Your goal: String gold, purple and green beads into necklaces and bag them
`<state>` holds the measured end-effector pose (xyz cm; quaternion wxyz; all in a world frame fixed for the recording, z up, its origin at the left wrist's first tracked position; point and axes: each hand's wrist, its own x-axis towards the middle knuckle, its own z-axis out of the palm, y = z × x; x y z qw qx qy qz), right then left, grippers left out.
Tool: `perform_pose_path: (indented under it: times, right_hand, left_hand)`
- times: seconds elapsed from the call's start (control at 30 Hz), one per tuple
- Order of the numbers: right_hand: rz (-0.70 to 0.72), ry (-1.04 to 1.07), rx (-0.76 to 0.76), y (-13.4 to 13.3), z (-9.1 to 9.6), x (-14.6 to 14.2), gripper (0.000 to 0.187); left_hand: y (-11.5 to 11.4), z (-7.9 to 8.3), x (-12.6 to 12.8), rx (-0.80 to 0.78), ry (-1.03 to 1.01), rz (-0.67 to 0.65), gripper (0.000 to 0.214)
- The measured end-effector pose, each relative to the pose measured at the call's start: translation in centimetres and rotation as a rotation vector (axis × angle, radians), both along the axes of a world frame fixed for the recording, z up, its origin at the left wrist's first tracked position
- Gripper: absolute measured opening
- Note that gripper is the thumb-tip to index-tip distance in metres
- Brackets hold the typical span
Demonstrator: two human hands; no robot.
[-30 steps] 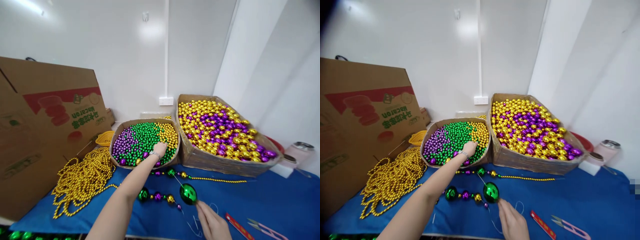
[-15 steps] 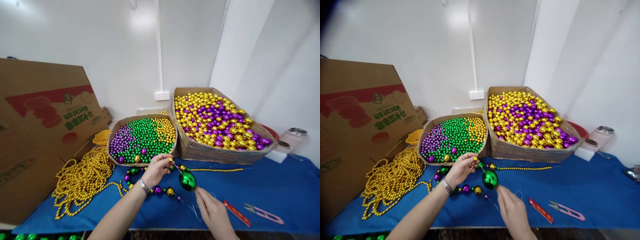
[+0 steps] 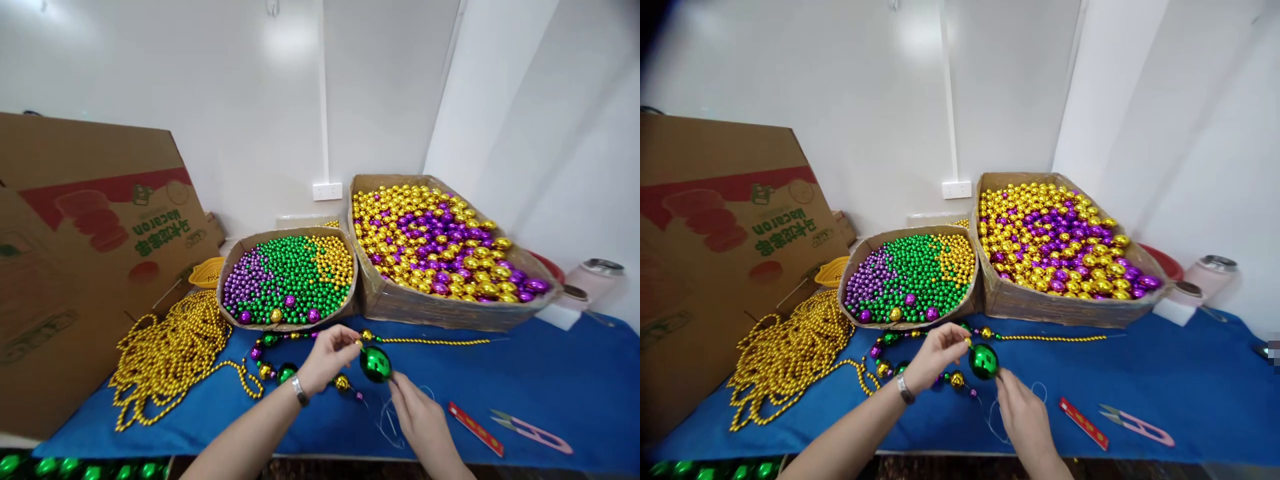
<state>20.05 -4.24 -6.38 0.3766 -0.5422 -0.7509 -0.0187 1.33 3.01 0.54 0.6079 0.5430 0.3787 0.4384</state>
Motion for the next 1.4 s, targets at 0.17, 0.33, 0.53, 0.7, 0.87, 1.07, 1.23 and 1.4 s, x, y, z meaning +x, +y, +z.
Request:
perform_pose_path:
  times: [0.17, 0.33, 0.53, 0.7, 0.87, 1.07, 1.23, 1.4]
  right_hand:
    - [0.031, 0.033, -0.194, 0.6, -3.3, 1.3, 0.027]
    - [-0.057, -0.006, -0.091, 1.5, -1.3, 1.3, 0.035]
    - [0.167, 0.144, -0.065, 2.3, 2.2, -0.9, 0.030]
    - [0.158, 0.251, -0.151, 1.5, 2.1, -0.2, 0.029]
    - [0.144, 0.260, -0.195, 1.1, 2.0, -0.1, 0.031]
    - [0.090, 0.287, -0.159, 1.3, 3.8, 0.0, 0.031]
    - [0.131, 0.179, -0.068, 1.8, 4.7, 0.4, 0.029]
    - [0.144, 0.075, -0.024, 1.7, 4.7, 0.6, 0.028]
  left_hand:
    - [-0.1, -3.3, 0.8, 0.145, 0.200, 0.056, 0.026]
    - [-0.6, -0.3, 1.1, 0.402, 0.307, 0.058, 0.022]
    - [0.3, 4.7, -0.3, 0.599, 0.348, -0.006, 0.024]
    - [4.7, 2.5, -5.0, 0.802, 0.995, 0.193, 0.028]
    - [7.1, -0.6, -7.0, 0.774, 1.166, 0.119, 0.021]
    - [6.7, -0.6, -6.4, 0.747, 1.091, 0.153, 0.026]
    - [4.6, 1.0, -5.1, 0.506, 0.523, 0.213, 0.027]
    - [2.7, 1.8, -3.8, -0.018, -0.165, 0.087, 0.030]
